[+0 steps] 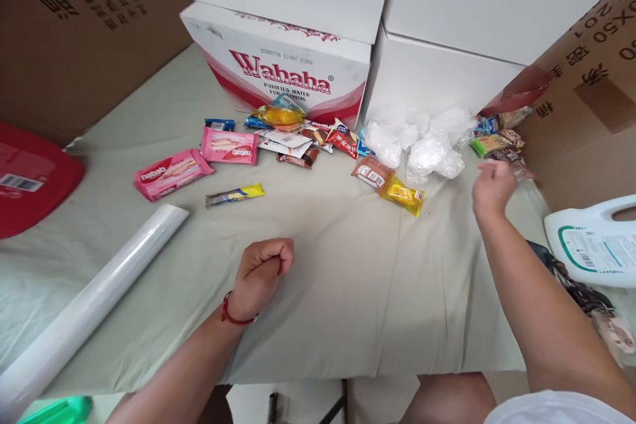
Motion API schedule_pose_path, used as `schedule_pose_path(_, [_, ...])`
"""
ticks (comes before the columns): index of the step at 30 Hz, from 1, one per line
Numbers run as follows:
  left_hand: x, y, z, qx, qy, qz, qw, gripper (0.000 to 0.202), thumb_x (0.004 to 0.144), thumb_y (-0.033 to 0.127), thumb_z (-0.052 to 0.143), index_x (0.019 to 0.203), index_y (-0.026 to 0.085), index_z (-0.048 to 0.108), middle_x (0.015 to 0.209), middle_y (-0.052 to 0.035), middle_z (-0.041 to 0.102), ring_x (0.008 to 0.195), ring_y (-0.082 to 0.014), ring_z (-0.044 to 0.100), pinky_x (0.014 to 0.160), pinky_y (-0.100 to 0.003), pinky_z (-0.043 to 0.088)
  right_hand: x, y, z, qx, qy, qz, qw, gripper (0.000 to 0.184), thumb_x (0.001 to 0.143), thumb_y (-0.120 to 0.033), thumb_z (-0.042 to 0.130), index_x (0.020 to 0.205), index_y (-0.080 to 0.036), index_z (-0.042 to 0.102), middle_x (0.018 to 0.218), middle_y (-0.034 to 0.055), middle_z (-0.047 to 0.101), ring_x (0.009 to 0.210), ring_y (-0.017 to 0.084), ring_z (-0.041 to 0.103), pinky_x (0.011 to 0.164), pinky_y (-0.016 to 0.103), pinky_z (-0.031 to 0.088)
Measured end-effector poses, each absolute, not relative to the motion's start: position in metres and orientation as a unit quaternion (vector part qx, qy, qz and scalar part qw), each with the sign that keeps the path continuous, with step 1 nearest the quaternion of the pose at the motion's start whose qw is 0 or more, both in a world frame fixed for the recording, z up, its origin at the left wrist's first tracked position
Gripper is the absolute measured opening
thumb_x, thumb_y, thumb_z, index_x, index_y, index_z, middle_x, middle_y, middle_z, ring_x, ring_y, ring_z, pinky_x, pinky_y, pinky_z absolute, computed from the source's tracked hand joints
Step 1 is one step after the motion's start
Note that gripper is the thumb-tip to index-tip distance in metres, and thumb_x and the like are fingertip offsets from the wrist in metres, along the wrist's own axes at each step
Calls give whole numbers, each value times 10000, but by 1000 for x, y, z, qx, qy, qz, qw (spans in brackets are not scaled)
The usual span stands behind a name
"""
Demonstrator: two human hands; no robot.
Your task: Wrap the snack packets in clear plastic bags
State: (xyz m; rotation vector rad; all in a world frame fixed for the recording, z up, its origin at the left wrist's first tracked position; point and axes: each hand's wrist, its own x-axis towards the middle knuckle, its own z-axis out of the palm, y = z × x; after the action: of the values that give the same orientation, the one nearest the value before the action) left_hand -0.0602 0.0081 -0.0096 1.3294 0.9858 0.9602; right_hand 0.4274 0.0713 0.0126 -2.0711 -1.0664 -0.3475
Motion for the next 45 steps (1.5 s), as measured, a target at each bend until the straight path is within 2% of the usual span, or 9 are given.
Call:
schedule_pose_path(6, [-65,13,-2,454,512,381,622,265,905,339,546,1151,243,525,775,38,664,463,-116,554,483,-253,380,326,115,40,-777,-545,44,311,218,880,-346,687,713,-206,675,629,9,619,650,191,582,702,336,455])
schedule_pose_path(11, [-68,19,-3,526,536,361,553,147,850,190,508,953,219,609,847,4,681,571,-122,581,550,-259,419,284,163,39,-810,-512,-16,285,88,883,-221,629,891,-177,706,820,42,656,766,201,596,792,343,456])
schedule_pose_path(16, [-72,18,5,595,522,363,491,186,806,114,495,803,229,641,715,11,633,637,-160,560,594,-273,398,279,188,35,-758,-601,-65,246,412,764,-62,643,1147,-212,660,1293,89,543,1065,215,560,912,338,446])
schedule_pose_path(21, [-71,15,7,598,507,391,482,199,788,88,501,766,233,635,699,12,618,649,-167,555,584,-271,380,265,175,66,-719,-579,-37,382,70,847,-201,662,856,-226,598,1017,66,565,974,222,549,930,389,447])
schedule_pose_path(25, [-67,15,7,556,500,387,539,125,838,165,545,834,231,652,724,15,637,590,-142,533,553,-262,382,231,116,90,-632,-449,152,613,235,813,-369,740,873,-280,531,794,-7,512,592,130,382,537,273,362])
schedule_pose_path(29, [-57,12,10,472,473,369,646,212,923,404,569,916,205,641,837,-18,674,564,-115,571,517,-250,384,184,34,78,-610,-384,384,577,401,653,-448,863,823,-247,560,675,-53,477,496,72,318,407,201,228])
schedule_pose_path(34, [-46,0,14,401,421,343,737,392,884,561,635,962,179,676,990,-71,678,640,-109,603,478,-217,367,144,-23,34,-565,-297,528,560,341,673,-419,877,825,-208,657,618,-67,475,510,69,382,425,183,309])
schedule_pose_path(41, [-45,-5,7,452,419,349,706,361,780,509,760,908,183,674,765,4,636,622,-110,537,539,-229,404,125,-29,-2,-551,-318,529,562,338,747,-460,860,917,-219,694,635,-64,526,503,85,402,463,216,348])
schedule_pose_path(45, [-41,-3,4,476,454,363,660,235,810,427,706,802,199,651,646,46,563,569,-104,466,565,-246,379,125,-37,-8,-581,-355,458,571,429,835,-525,785,1167,-286,657,915,0,679,779,161,627,742,288,522])
